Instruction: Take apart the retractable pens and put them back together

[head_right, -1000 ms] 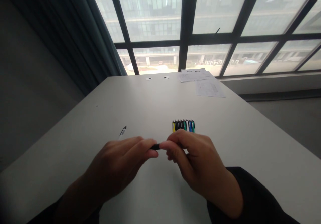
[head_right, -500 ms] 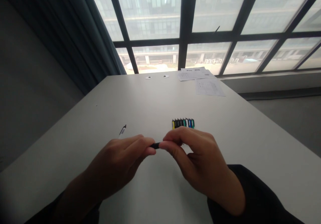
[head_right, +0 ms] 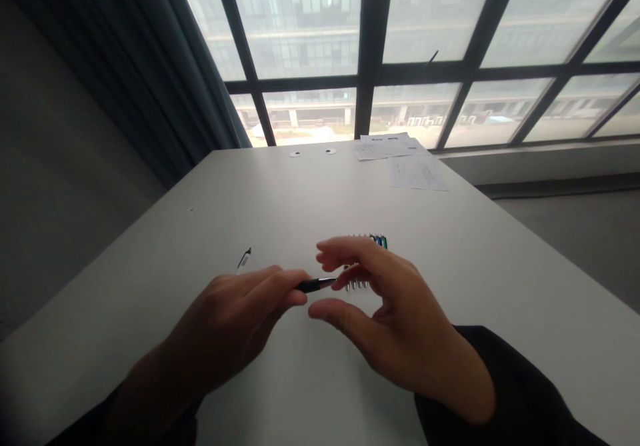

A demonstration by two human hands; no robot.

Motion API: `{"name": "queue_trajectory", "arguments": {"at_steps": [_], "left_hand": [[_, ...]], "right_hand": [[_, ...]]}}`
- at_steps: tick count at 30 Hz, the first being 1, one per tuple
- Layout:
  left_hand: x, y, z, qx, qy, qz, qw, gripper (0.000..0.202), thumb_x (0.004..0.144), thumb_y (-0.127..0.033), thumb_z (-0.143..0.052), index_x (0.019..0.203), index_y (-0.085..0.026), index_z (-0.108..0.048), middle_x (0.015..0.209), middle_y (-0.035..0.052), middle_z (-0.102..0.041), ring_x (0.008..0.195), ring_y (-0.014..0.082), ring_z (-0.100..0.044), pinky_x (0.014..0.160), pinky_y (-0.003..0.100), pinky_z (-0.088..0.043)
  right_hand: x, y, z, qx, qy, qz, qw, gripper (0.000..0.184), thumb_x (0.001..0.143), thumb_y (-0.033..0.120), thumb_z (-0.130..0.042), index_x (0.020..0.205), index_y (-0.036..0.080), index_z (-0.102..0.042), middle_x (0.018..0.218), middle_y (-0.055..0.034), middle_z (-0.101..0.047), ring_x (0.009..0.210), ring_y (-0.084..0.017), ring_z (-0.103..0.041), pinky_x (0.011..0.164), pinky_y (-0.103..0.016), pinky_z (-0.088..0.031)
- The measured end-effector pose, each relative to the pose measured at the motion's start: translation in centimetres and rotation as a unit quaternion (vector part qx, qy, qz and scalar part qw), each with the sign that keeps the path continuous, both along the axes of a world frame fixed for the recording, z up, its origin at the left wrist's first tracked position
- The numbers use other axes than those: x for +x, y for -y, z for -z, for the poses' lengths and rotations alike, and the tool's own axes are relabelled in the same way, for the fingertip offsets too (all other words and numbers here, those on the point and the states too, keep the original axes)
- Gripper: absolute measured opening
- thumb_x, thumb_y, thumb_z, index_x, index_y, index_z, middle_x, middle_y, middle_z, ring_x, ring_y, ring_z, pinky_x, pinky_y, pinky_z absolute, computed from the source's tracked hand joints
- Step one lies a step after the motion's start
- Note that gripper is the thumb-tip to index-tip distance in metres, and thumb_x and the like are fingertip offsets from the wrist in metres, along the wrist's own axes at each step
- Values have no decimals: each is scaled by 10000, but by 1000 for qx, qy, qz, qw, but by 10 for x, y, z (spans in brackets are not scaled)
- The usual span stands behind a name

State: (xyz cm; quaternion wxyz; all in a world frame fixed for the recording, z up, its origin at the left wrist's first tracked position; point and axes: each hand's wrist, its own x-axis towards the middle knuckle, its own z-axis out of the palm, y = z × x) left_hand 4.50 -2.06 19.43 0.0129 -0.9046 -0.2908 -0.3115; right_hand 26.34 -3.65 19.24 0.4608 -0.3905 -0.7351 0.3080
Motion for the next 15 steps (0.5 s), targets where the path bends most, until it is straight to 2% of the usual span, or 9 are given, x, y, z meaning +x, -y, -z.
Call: {"name": "queue_trajectory", "arguments": {"at_steps": [2, 4, 9, 12, 15], "left_hand": [[0, 0, -1, -7, 1, -1, 1000, 186, 1016, -252, -503, 986, -123, -634, 690, -10, -627, 507, 103, -540, 460, 224, -375], [-1, 0, -2, -24, 6, 1, 1000, 184, 1017, -249, -498, 993, -128, -635, 702, -7, -641, 527, 106, -564, 477, 224, -395], [-3, 2, -6, -152, 57, 27, 986, 143, 1018, -220, -498, 1085, -173, -615, 834, -23, -717, 615, 64, -625, 589, 164, -466], [-4, 4, -8, -198, 78, 37, 976, 157, 1010, -173, -493, 1114, -200, -606, 816, -54, -705, 559, 23, -580, 567, 109, -438], [-4, 5, -8, -224, 79, 54, 970, 209, 987, -103, -484, 1131, -201, -600, 777, -64, -685, 574, 15, -590, 587, 77, -445]], "right_hand": [[-1, 0, -1, -1, 13, 21, 1000, 201, 883, 251, -738, 1070, 275, -669, 910, 25, -726, 762, -115, -673, 679, -228, -551], [-1, -1, -2, 33, 41, 29, 998, 52, 915, 213, -696, 941, 256, -688, 794, 41, -709, 666, -88, -636, 624, -213, -517], [1, 0, -6, 118, 35, -21, 992, 151, 917, 90, -648, 975, 224, -687, 985, -9, -738, 899, -120, -689, 795, -237, -556], [1, 2, -6, 100, 19, -10, 995, 166, 899, 113, -685, 1018, 228, -685, 996, -9, -744, 916, -127, -693, 815, -245, -563], [0, 3, -6, 61, 31, 19, 997, 145, 867, 213, -754, 994, 233, -687, 894, 9, -743, 793, -117, -686, 705, -231, -549]]}}
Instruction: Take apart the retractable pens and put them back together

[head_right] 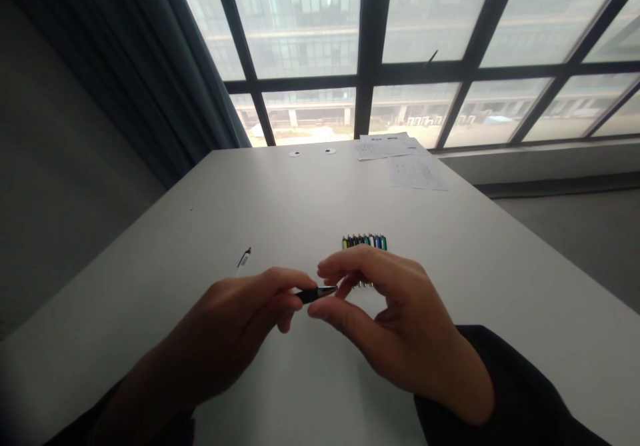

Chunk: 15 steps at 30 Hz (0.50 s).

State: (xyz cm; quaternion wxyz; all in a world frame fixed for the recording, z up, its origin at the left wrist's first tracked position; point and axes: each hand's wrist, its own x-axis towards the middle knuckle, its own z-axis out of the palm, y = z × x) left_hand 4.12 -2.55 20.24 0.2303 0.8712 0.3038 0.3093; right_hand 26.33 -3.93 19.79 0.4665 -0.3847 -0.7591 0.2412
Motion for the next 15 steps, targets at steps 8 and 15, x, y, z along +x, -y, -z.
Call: {"name": "queue_trajectory", "arguments": {"at_steps": [8, 15], "left_hand": [[2, -2, 3, 38, 0, -16, 999, 316, 930, -322, -678, 1217, -260, -559, 952, -66, -751, 759, 57, -710, 713, 115, -499], [5, -1, 5, 34, -13, -34, 999, 145, 1015, -220, -498, 1142, -220, -567, 945, -32, -722, 755, 83, -665, 691, 186, -488]], "right_hand": [[0, -2, -1, 26, -9, -43, 999, 148, 909, 120, -676, 1008, 228, -693, 928, -10, -723, 819, -119, -674, 687, -243, -546], [2, -3, -1, 57, -12, -42, 997, 181, 889, 44, -663, 969, 193, -725, 960, -30, -711, 855, -113, -670, 743, -234, -555]]}}
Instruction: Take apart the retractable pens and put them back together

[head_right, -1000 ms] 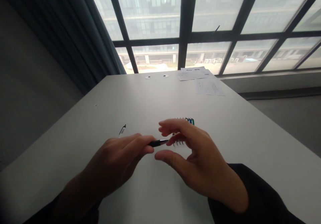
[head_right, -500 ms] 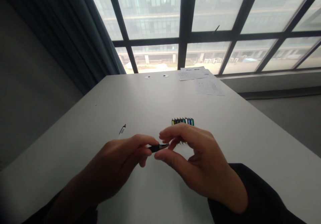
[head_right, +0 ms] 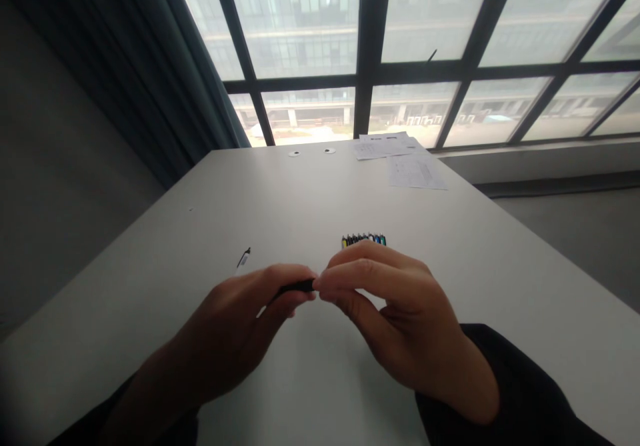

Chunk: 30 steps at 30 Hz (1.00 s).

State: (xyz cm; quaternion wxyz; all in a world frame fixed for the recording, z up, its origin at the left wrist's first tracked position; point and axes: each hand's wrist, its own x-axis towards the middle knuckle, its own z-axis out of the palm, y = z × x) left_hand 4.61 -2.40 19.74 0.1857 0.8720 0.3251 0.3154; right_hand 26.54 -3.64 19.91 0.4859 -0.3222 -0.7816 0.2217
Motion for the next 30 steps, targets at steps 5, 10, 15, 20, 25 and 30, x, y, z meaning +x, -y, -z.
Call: {"name": "queue_trajectory", "arguments": {"at_steps": [5, 10, 15, 20, 25, 30], "left_hand": [[-1, 1, -2, -27, -20, -15, 999, 177, 1021, -240, -461, 1179, -227, -540, 1000, -16, -711, 808, 107, -659, 717, 222, -491], [-1, -1, 0, 4, -32, -17, 999, 189, 1005, -319, -528, 1181, -249, -545, 921, -38, -709, 673, 88, -623, 604, 201, -450], [1, -2, 3, 14, -30, -33, 999, 88, 967, -206, -521, 1006, -213, -600, 799, -38, -634, 608, 84, -524, 571, 208, -410], [0, -2, 6, 34, -29, -43, 998, 100, 912, -142, -518, 919, -192, -603, 724, -53, -546, 572, 76, -434, 554, 219, -365], [-2, -2, 7, 48, -28, -57, 997, 101, 905, -142, -519, 868, -176, -606, 688, -59, -512, 559, 68, -411, 549, 219, -343], [0, -3, 6, 54, -2, -79, 995, 106, 912, -142, -524, 870, -158, -619, 682, -56, -537, 563, 59, -432, 559, 204, -355]], "right_hand": [[-2, 0, 1, -11, 0, 13, 1000, 194, 876, 70, -693, 1003, 215, -721, 972, -29, -719, 872, -130, -678, 752, -253, -562], [-2, 1, 1, -33, 4, 14, 999, 188, 883, 113, -700, 1020, 240, -712, 941, -21, -725, 855, -146, -691, 734, -273, -566], [-1, 0, 2, -35, 18, 31, 999, 190, 879, 141, -716, 1026, 260, -707, 953, -17, -749, 860, -160, -703, 762, -291, -563], [-1, 0, 2, -35, 31, 20, 999, 193, 892, 129, -699, 1039, 252, -703, 948, -11, -749, 841, -141, -694, 740, -270, -550], [4, -2, 3, -44, 25, 47, 998, 135, 904, 155, -684, 1010, 236, -704, 929, -18, -730, 815, -140, -670, 702, -266, -522], [-3, -18, 29, -127, 234, 16, 964, 102, 890, 120, -606, 879, 185, -684, 819, -29, -700, 711, -140, -617, 666, -270, -470]]}}
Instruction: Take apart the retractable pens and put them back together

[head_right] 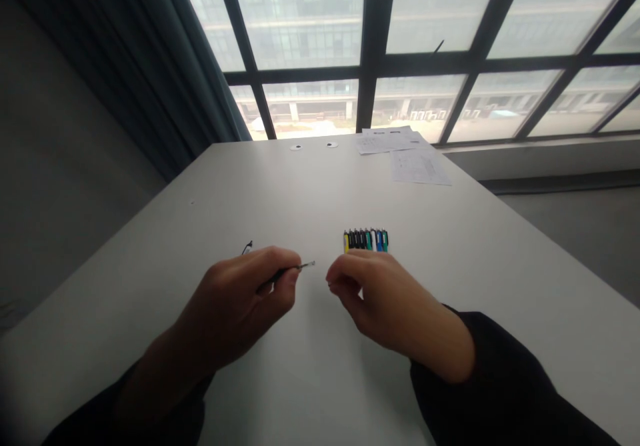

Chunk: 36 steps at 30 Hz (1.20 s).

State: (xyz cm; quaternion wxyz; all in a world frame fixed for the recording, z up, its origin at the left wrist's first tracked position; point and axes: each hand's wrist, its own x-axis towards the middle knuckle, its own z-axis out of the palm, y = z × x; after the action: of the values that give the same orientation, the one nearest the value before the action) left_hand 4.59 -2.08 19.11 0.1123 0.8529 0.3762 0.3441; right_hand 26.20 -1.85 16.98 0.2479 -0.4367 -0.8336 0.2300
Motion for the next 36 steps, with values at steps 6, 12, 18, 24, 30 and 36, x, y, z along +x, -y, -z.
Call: {"name": "queue_trajectory", "arguments": {"at_steps": [6, 12, 18, 24, 30, 36], "left_hand": [[-1, -1, 5, 14, -16, -4, 1000, 104, 907, -156, -532, 888, -155, -634, 685, -44, -561, 562, 68, -450, 556, 209, -359], [0, -3, 6, 20, -27, -17, 999, 104, 904, -174, -533, 865, -164, -629, 663, -49, -551, 540, 69, -438, 540, 210, -352], [1, -3, 7, 15, -25, -15, 999, 108, 903, -170, -532, 858, -154, -628, 665, -47, -560, 549, 66, -449, 542, 212, -345], [3, -2, 8, -17, -17, 2, 1000, 142, 906, -188, -535, 827, -165, -651, 649, -46, -563, 551, 73, -452, 550, 217, -355], [4, -1, 9, -21, -14, 7, 1000, 170, 928, -194, -527, 814, -167, -649, 635, -51, -544, 537, 67, -435, 538, 214, -345], [1, 0, 9, -33, -5, 18, 999, 162, 955, -212, -541, 845, -170, -652, 669, -49, -570, 574, 66, -473, 571, 210, -364]], "right_hand": [[-28, -15, 71, -120, 222, -38, 967, 149, 848, 84, -557, 846, 122, -701, 869, -140, -733, 789, -222, -678, 696, -300, -454], [-31, -14, 92, -143, 239, -34, 960, 180, 842, 81, -560, 953, 100, -700, 948, -183, -736, 878, -263, -693, 789, -342, -477], [-19, -13, 52, -144, 186, -11, 972, 178, 838, 247, -709, 981, 143, -698, 883, -103, -737, 789, -211, -681, 710, -312, -501], [-9, 1, 2, -165, -345, -12, 924, 197, 878, 306, -729, 1032, 187, -703, 735, -9, -706, 630, -136, -670, 514, -237, -553], [-15, 6, 1, -182, -446, -22, 876, 104, 854, 200, -754, 954, 177, -735, 688, -4, -704, 615, -136, -688, 493, -228, -584], [-12, 2, 4, -189, -453, -37, 871, 70, 886, 198, -723, 953, 179, -723, 719, -10, -705, 627, -126, -670, 523, -237, -575]]}}
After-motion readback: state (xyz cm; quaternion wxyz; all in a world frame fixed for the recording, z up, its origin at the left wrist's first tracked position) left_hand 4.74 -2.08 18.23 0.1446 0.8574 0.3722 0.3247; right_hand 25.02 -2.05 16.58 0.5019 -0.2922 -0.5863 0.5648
